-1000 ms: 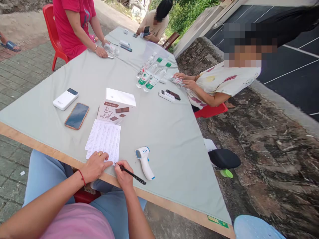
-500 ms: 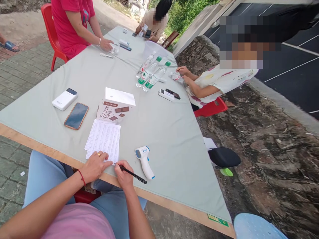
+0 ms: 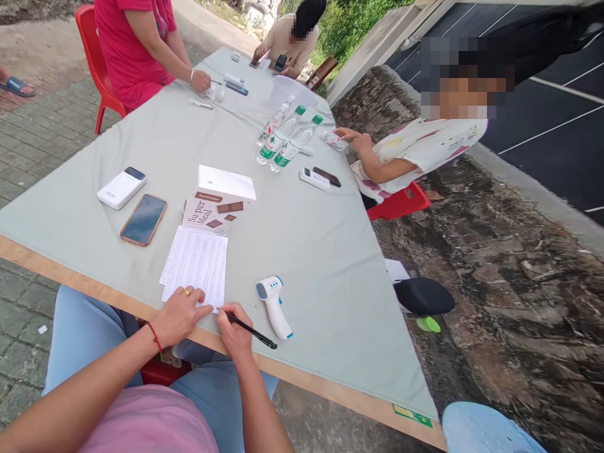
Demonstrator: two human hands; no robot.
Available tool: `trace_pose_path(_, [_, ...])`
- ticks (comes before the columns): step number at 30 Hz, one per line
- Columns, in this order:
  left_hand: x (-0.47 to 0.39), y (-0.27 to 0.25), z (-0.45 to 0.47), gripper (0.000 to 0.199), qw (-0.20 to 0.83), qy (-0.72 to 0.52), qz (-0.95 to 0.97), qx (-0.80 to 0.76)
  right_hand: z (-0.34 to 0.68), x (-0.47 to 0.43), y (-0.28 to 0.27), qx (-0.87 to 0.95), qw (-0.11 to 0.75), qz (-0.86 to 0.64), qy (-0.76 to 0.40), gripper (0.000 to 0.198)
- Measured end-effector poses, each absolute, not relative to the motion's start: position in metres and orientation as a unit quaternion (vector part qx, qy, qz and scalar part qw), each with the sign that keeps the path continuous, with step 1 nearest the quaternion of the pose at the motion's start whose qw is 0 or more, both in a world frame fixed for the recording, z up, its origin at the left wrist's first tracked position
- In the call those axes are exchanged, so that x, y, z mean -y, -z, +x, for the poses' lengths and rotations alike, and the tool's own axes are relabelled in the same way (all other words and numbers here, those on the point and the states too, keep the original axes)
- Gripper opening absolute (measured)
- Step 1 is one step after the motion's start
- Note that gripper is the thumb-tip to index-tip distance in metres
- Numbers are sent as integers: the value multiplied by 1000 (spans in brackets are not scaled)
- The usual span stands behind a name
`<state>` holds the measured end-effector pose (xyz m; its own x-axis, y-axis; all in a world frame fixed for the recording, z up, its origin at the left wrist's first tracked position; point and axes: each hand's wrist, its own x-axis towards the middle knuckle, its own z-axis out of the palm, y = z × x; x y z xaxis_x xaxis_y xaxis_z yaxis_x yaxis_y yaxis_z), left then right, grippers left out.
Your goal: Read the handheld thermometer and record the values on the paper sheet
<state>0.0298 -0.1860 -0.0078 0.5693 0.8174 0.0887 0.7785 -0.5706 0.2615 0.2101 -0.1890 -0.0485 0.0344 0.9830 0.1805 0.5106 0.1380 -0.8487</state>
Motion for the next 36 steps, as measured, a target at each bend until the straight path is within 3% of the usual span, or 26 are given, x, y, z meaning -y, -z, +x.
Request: trace_pose_path(36, [185, 12, 29, 26, 83, -108, 883, -448, 211, 189, 51, 616, 422, -596, -297, 13])
